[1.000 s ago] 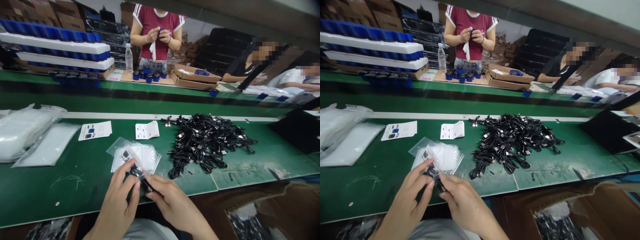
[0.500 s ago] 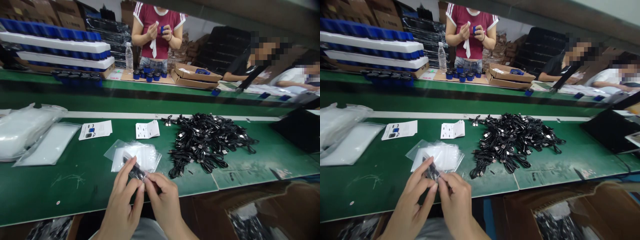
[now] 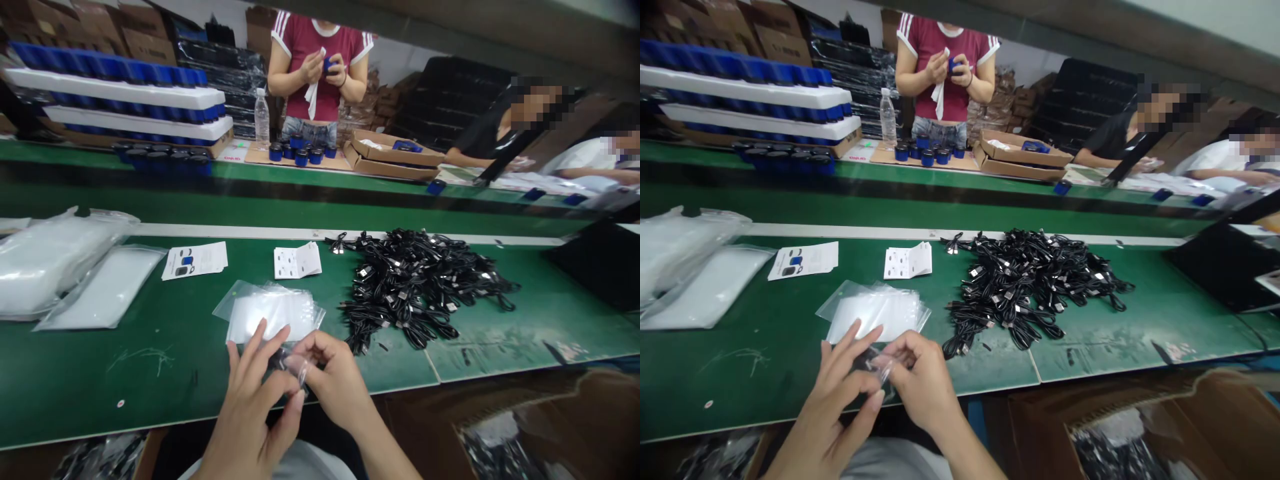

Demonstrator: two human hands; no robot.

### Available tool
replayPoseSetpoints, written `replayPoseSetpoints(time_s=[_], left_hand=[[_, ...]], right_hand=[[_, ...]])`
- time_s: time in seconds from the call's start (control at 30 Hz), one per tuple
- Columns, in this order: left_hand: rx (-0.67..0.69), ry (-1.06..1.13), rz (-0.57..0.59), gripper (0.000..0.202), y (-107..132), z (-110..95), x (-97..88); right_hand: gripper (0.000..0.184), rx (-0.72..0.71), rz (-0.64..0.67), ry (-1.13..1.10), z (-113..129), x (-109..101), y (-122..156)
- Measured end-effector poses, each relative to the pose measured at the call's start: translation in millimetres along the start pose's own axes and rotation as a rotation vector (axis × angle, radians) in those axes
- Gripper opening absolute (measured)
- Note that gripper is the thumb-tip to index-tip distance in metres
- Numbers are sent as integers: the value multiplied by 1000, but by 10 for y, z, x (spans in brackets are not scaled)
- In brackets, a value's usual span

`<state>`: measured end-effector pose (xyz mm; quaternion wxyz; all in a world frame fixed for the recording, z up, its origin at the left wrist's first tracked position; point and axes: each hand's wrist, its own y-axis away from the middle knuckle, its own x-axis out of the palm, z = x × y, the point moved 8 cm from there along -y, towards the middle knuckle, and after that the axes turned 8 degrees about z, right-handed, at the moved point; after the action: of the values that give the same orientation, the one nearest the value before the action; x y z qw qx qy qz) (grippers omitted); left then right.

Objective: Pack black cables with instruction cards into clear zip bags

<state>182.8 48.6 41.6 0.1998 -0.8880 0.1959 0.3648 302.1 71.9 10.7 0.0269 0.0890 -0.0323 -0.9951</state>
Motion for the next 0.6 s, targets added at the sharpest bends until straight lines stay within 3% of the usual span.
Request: replayPoseSetpoints(time_s=[0.03, 0.17, 0.3, 0.53, 0.6], left_hand=[[-11, -4, 37, 7, -18, 52, -20], [-163, -11, 177, 42, -114, 319, -148], [-242, 56, 299, 26, -158, 388, -135], [-280, 148, 82, 13, -106, 472, -211], [-289, 234, 50, 14, -92, 498, -216]], right_hand=[[3, 35, 82, -14, 5, 36, -9], [12, 40, 256, 4, 113, 99, 24], [30, -18, 383, -65, 180, 146, 64], [35, 0, 239, -78, 172, -13, 102], [18, 5, 177, -25, 175, -39, 107]])
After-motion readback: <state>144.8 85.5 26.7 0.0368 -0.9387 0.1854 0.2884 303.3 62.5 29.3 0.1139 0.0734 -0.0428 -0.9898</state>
